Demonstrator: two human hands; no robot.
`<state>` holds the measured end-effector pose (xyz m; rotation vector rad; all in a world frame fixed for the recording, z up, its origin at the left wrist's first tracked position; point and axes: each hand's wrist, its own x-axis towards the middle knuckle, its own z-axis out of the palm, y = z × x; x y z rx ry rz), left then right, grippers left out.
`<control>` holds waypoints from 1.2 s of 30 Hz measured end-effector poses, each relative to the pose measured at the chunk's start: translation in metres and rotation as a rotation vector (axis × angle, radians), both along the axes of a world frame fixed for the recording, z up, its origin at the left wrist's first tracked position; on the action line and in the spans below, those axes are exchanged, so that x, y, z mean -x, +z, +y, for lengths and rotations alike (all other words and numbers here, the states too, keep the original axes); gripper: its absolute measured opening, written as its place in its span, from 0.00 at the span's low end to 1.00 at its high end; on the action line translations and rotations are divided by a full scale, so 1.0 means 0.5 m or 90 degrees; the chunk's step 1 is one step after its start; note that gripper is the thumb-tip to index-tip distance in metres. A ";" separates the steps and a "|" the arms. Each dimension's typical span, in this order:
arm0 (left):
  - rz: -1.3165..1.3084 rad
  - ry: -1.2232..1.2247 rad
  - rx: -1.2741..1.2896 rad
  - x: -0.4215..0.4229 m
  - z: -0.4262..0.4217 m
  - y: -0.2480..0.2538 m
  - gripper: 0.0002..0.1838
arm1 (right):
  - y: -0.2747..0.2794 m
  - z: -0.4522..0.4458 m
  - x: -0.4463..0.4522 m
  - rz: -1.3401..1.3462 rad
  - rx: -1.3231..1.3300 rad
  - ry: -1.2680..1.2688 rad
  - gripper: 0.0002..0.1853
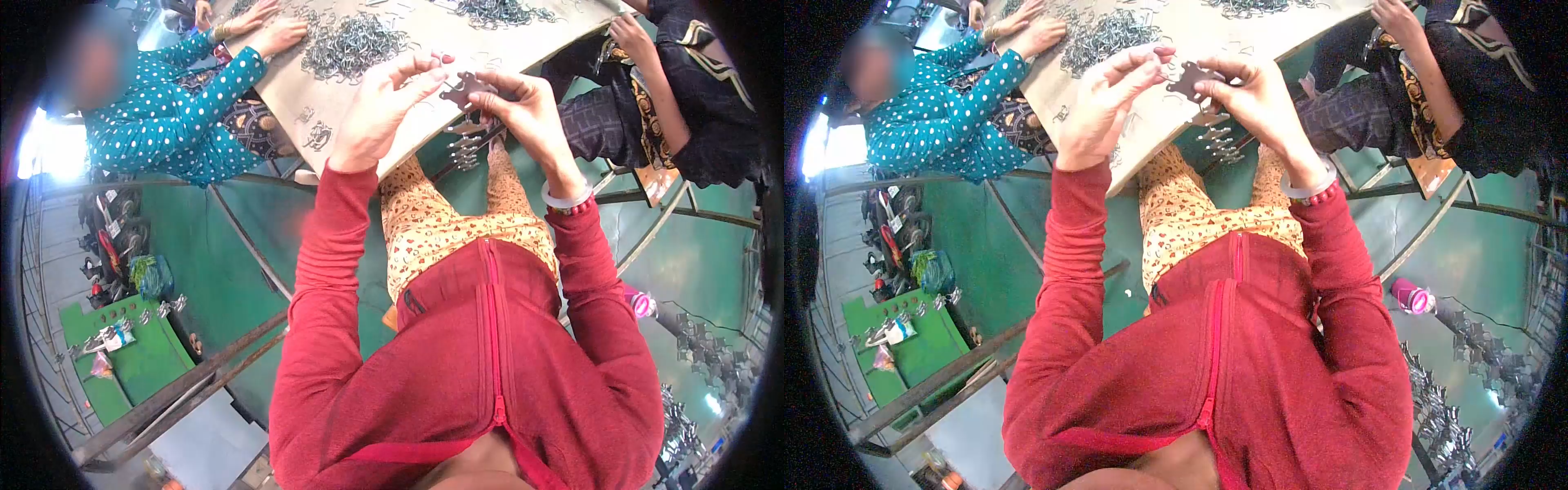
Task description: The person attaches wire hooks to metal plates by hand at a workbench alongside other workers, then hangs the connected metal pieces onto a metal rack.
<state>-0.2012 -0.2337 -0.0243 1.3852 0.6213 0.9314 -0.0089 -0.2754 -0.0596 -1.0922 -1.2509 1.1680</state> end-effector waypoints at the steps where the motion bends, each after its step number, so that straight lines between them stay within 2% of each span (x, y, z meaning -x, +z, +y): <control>1: -0.020 -0.013 0.005 -0.007 0.007 -0.008 0.12 | -0.004 -0.003 -0.001 0.004 -0.001 0.007 0.16; 9: -0.035 -0.030 0.112 -0.039 0.027 -0.043 0.15 | -0.006 -0.037 -0.005 0.062 -0.001 -0.036 0.17; 10: -0.034 -0.022 0.132 -0.042 0.024 -0.043 0.15 | 0.001 -0.043 -0.010 0.017 0.008 -0.043 0.18; 11: -0.038 -0.021 0.147 -0.054 0.022 -0.037 0.15 | -0.014 -0.044 -0.009 0.169 0.001 -0.012 0.18; 13: -0.064 -0.021 0.191 -0.062 0.005 -0.017 0.18 | 0.013 -0.063 -0.005 0.110 -0.058 -0.066 0.17; 14: -0.049 -0.018 0.261 -0.070 0.002 -0.002 0.18 | 0.014 -0.065 -0.011 0.015 -0.148 -0.097 0.19; 15: -0.081 -0.045 0.269 -0.070 0.016 -0.024 0.17 | 0.013 -0.065 -0.019 -0.083 -0.229 -0.131 0.21; 17: -0.059 -0.080 0.258 -0.091 0.022 -0.014 0.16 | 0.028 -0.069 -0.037 -0.129 -0.308 -0.161 0.22; 21: -0.066 -0.117 0.298 -0.112 0.033 -0.006 0.14 | 0.056 -0.090 -0.066 -0.343 -0.337 -0.210 0.22; 23: -0.106 -0.110 0.313 -0.127 0.003 0.033 0.14 | 0.050 -0.089 -0.075 -0.384 -0.364 -0.220 0.22; 25: -0.152 -0.147 0.267 -0.142 -0.018 0.039 0.14 | 0.068 -0.091 -0.071 -0.392 -0.359 -0.212 0.22; 27: -0.084 -0.101 0.147 -0.158 -0.042 0.081 0.12 | 0.071 -0.097 -0.063 -0.326 -0.343 -0.255 0.20; 28: -0.109 -0.087 0.055 -0.169 -0.040 0.092 0.10 | 0.080 -0.091 -0.064 -0.319 -0.393 -0.280 0.18; 29: -0.125 -0.080 -0.032 -0.186 -0.039 0.097 0.08 | 0.083 -0.095 -0.066 -0.273 -0.355 -0.294 0.18; 30: -0.158 -0.060 -0.047 -0.205 -0.040 0.108 0.07 | 0.100 -0.103 -0.062 -0.170 -0.346 -0.298 0.18; 34: -0.238 -0.047 -0.124 -0.262 -0.062 0.191 0.05 | 0.170 -0.118 -0.083 -0.083 -0.402 -0.354 0.18; 36: -0.176 0.032 -0.350 -0.293 -0.061 0.220 0.04 | 0.191 -0.119 -0.115 -0.039 -0.417 -0.391 0.16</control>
